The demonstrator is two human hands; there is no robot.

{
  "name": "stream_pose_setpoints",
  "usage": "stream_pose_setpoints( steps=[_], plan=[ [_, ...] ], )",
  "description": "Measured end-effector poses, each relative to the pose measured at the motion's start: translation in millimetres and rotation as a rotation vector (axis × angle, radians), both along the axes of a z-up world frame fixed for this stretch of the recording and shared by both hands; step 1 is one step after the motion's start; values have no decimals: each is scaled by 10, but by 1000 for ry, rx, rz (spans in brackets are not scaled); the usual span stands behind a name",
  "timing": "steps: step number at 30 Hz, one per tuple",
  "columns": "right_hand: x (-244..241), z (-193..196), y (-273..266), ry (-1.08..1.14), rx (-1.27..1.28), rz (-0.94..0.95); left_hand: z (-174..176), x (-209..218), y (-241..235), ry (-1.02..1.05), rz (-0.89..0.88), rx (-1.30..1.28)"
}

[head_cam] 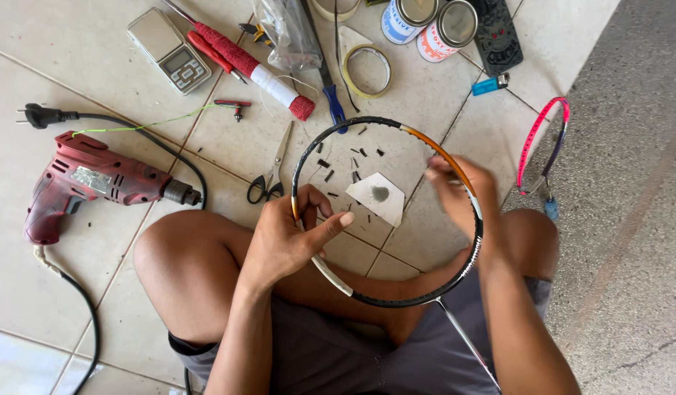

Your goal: The person sits on the floor and uses a small metal tool to scrape and clean the surface of a badminton racket frame. They repeatedly scrape along the frame's edge, removing material and occasionally rotating the frame to access different sections.

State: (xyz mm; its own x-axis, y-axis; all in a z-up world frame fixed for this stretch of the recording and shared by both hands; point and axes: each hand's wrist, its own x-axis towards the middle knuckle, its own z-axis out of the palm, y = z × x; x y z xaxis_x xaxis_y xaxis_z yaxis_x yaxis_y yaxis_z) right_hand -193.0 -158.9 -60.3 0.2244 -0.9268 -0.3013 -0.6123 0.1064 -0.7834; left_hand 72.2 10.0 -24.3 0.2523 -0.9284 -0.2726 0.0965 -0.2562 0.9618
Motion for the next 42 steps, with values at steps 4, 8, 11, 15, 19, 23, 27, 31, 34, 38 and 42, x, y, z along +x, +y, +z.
stream_pose_setpoints(
  steps=[4, 8, 11, 15, 19, 23, 27, 31, 34, 38, 42],
  plan=[
    [108, -353, 162, 13, 18, 166, -44, 49, -77, -37, -25, 33],
    [165, -405, 166, 99, -162, 337, 10, 87, -163, -123, -69, 189],
    [90, -531, 85, 142, -364, 450, 41, 115, -228, -156, -97, 264],
    [90, -533, -10, 235, -533, 557, 16, 122, -260, -160, -108, 311],
    [206, -407, -52, 240, -542, 596, -1, 139, -279, -187, -125, 338],
    [353, -262, -60, 240, -581, 621, -31, 148, -286, -183, -114, 354],
    [267, -466, -124, 295, -671, 651, -44, 153, -299, -194, -114, 357],
    [310, -431, -162, 212, -638, 641, -84, 154, -300, -190, -114, 343],
    [235, -545, -195, 276, -667, 633, -87, 144, -304, -190, -111, 337],
    [247, -520, -200, 272, -654, 616, -99, 135, -307, -189, -101, 317],
    [343, -391, -162, 220, -591, 577, -82, 143, -307, -181, -103, 308]
  ],
)
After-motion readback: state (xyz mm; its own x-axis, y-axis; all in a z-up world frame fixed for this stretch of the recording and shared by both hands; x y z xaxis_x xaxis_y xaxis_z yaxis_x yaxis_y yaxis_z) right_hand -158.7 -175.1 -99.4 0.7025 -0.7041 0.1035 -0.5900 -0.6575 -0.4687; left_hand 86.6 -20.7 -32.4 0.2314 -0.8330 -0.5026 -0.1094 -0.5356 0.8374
